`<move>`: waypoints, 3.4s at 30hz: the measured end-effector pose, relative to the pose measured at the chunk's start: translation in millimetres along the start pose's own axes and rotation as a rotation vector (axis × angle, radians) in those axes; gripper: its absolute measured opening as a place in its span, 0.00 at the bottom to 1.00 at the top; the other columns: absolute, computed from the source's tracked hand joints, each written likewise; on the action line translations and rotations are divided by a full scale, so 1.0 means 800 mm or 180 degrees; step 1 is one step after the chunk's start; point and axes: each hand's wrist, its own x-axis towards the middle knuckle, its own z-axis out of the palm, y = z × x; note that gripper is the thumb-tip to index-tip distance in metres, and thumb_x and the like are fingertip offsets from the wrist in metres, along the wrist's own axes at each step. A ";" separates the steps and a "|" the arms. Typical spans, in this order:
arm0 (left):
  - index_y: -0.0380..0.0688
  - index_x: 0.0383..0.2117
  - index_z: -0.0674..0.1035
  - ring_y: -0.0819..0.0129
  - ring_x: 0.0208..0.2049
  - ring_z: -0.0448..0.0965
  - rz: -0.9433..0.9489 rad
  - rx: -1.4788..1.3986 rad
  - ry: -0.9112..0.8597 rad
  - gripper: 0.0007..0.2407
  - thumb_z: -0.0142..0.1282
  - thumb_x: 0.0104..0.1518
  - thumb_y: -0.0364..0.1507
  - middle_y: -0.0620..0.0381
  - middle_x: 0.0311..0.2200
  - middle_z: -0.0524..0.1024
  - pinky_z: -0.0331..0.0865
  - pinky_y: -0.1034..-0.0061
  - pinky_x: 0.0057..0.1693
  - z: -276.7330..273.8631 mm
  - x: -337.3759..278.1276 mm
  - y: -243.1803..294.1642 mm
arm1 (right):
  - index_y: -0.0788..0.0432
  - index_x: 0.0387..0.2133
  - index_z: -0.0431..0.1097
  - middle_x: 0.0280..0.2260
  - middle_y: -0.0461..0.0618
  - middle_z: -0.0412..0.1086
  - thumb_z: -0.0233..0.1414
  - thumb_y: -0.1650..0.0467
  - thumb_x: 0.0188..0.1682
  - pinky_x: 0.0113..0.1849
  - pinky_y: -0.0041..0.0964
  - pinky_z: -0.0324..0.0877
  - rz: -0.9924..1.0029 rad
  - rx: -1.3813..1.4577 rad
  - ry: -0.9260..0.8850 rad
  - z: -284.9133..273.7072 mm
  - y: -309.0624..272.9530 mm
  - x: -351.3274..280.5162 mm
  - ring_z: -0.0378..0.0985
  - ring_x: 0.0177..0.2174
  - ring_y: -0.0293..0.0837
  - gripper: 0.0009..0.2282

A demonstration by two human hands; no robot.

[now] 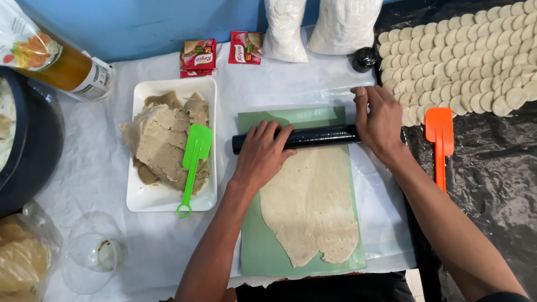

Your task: Rolling out dough and cutting out cookie shapes.

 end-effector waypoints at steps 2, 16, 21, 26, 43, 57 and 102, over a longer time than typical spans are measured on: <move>0.37 0.51 0.77 0.53 0.47 0.72 0.0074 0.0113 0.0011 0.21 0.63 0.54 0.37 0.48 0.41 0.73 0.66 0.59 0.54 -0.003 -0.002 -0.001 | 0.64 0.41 0.76 0.30 0.59 0.72 0.45 0.71 0.64 0.37 0.51 0.68 -0.0140 -0.0104 -0.0149 -0.002 0.002 -0.016 0.74 0.29 0.56 0.12; 0.34 0.63 0.69 0.56 0.59 0.70 -0.0354 0.0085 -0.0054 0.26 0.56 0.62 0.37 0.48 0.54 0.73 0.54 0.44 0.68 0.020 -0.087 0.045 | 0.66 0.62 0.62 0.62 0.62 0.63 0.48 0.62 0.54 0.64 0.55 0.53 -0.0679 -0.0784 -0.1132 -0.026 -0.054 -0.133 0.63 0.62 0.57 0.25; 0.33 0.68 0.60 0.49 0.74 0.44 -0.0688 0.0710 -0.0110 0.29 0.43 0.67 0.43 0.41 0.71 0.51 0.34 0.32 0.71 0.028 -0.022 0.015 | 0.71 0.65 0.55 0.67 0.69 0.53 0.38 0.60 0.59 0.65 0.56 0.47 -0.0707 -0.1093 -0.1130 0.002 -0.034 -0.077 0.52 0.67 0.63 0.28; 0.35 0.68 0.59 0.41 0.73 0.40 -0.0612 0.0706 0.0147 0.30 0.43 0.65 0.44 0.33 0.71 0.46 0.33 0.32 0.69 0.034 0.043 -0.026 | 0.72 0.65 0.55 0.64 0.78 0.53 0.40 0.62 0.61 0.62 0.57 0.51 -0.0718 -0.1151 -0.1070 0.035 -0.003 -0.019 0.52 0.64 0.71 0.27; 0.39 0.50 0.77 0.51 0.46 0.73 -0.0027 0.0099 0.0040 0.24 0.64 0.53 0.43 0.45 0.41 0.74 0.67 0.58 0.54 0.001 0.018 -0.015 | 0.66 0.42 0.72 0.35 0.61 0.71 0.46 0.73 0.64 0.41 0.52 0.68 -0.0193 -0.0184 0.0570 0.044 0.001 0.044 0.72 0.38 0.60 0.08; 0.32 0.51 0.72 0.41 0.46 0.76 -0.1697 -0.0355 0.0997 0.17 0.55 0.64 0.34 0.37 0.44 0.76 0.69 0.54 0.50 -0.037 -0.058 0.018 | 0.67 0.48 0.70 0.39 0.64 0.75 0.53 0.69 0.54 0.40 0.48 0.75 0.0794 0.0076 -0.0923 0.039 0.036 -0.041 0.81 0.35 0.57 0.14; 0.35 0.41 0.79 0.46 0.42 0.76 -0.2348 0.0371 0.1276 0.11 0.63 0.56 0.28 0.44 0.36 0.78 0.70 0.57 0.48 -0.102 -0.183 -0.031 | 0.64 0.53 0.70 0.43 0.61 0.76 0.56 0.69 0.49 0.36 0.46 0.76 0.0023 0.0905 -0.2031 0.061 -0.286 -0.092 0.82 0.31 0.53 0.19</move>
